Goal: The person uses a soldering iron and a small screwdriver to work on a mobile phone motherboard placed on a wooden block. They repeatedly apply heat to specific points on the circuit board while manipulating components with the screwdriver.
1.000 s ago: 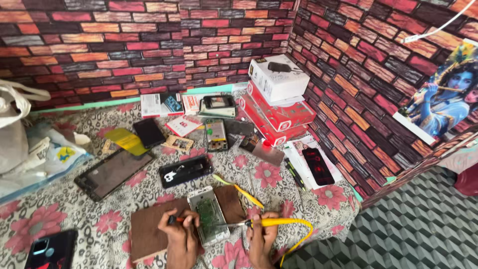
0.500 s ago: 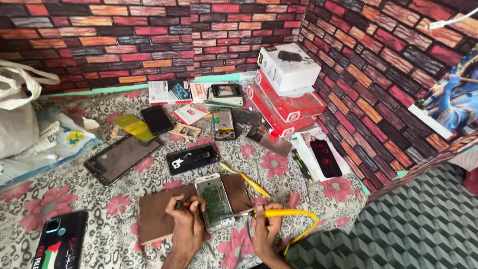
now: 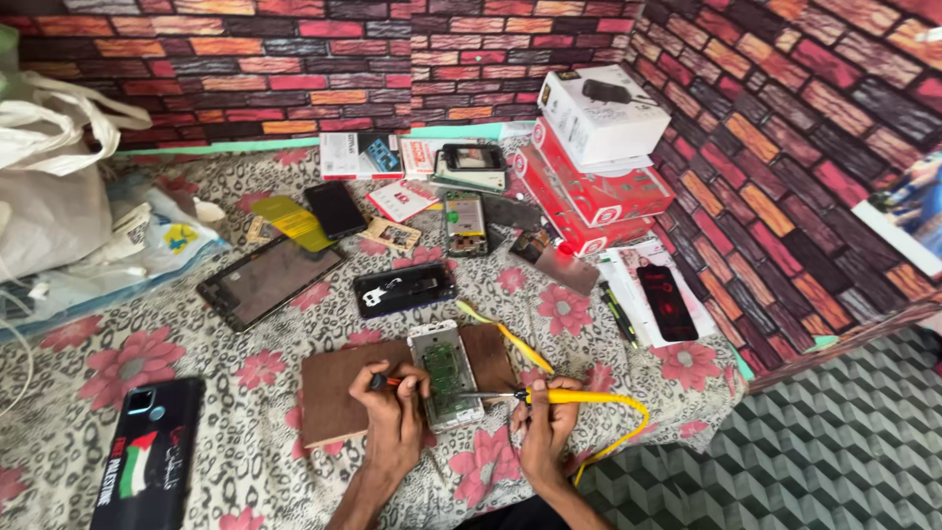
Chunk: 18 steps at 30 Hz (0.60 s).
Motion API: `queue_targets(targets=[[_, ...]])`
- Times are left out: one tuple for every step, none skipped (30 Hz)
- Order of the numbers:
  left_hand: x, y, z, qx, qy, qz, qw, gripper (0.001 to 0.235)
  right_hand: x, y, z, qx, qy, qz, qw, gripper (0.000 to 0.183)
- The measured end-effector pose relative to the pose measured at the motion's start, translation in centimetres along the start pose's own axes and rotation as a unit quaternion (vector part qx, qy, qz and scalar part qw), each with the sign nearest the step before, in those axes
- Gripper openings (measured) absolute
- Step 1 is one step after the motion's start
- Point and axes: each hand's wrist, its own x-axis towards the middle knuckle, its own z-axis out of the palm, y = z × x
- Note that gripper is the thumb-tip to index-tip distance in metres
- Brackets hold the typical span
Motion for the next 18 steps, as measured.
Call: queue_targets(targets=[[-0.2,-0.3,-0.1,-0.021,0.009,0.024,0.999,0.026,0.0,0.0,0.0,-0.007,-0.003,-0.006,1.0,0.018],[-0.4,-0.5,-0.1,-0.025,0.004,0.008,1.0,0.026,-0.1,0.0,0.0,-0.013,-0.006,-0.012,1.0,0.018],[-0.2,-0.8,-0.1,-0.03,-0.002,-0.006,1.0,0.027,0.0,0.0,0.1,-0.019,-0.008,-0.021,1.0,0.018],[-0.1,-0.9,-0.1,-0.035,-0.009,-0.02,0.999,0.027,0.1,0.0,0.1,-0.019,-0.009,-0.02,1.0,0.018],[-0.1,-1.0,-0.1,-0.03,-0.023,-0.057,0.998,0.028,0.0,0.0,0.1,-0.02,-0.01,-0.02,1.0,0.018],[-0.2,-1.0,-0.3,-0.025,-0.037,-0.094,0.995,0.029,-0.1,0.0,0.1,-0.021,-0.011,-0.02,1.0,0.018],[-0.3,-1.0,-0.3,-0.021,-0.05,-0.131,0.99,0.031,-0.2,0.0,0.0,-0.021,-0.008,-0.015,1.0,0.018],[-0.3,-0.9,-0.4,-0.005,-0.049,-0.093,0.994,0.03,-0.3,-0.1,0.0,-0.021,-0.006,-0.01,1.0,0.018],[-0.1,-0.8,-0.3,0.01,-0.047,-0.052,0.997,0.029,-0.2,-0.1,0.0,-0.021,-0.005,-0.007,1.0,0.018],[0.1,-0.8,-0.3,0.025,-0.046,-0.012,0.999,0.029,0.1,-0.1,0.0,-0.015,-0.012,-0.019,1.0,0.018],[0.1,-0.6,-0.3,0.032,-0.048,-0.012,0.998,0.029,0.0,-0.1,0.1,-0.009,-0.018,-0.028,0.999,0.018],[0.1,-0.4,-0.3,0.039,-0.05,-0.013,0.998,0.03,0.0,0.0,0.1,-0.003,-0.023,-0.037,0.999,0.019],[0.0,-0.2,-0.3,0.044,-0.053,-0.013,0.998,0.031,-0.1,0.1,0.1,-0.018,-0.02,-0.043,0.999,0.019],[0.0,0.1,-0.4,0.052,-0.046,0.013,0.997,0.029,-0.3,0.2,0.2,-0.033,-0.017,-0.05,0.998,0.019],[0.1,0.3,-0.3,0.058,-0.039,0.042,0.997,0.027,-0.2,0.1,0.1,-0.049,-0.013,-0.059,0.997,0.019],[0.2,0.7,-0.2,0.063,-0.032,0.07,0.995,0.025,-0.2,0.0,0.1,-0.034,-0.003,-0.051,0.998,0.019],[0.4,1.1,-0.1,0.049,-0.037,0.026,0.998,0.024,-0.1,0.0,0.1,-0.019,0.005,-0.044,0.999,0.019],[0.6,1.4,0.0,0.034,-0.043,-0.017,0.998,0.024,0.0,-0.2,0.2,-0.003,0.013,-0.038,0.999,0.019]])
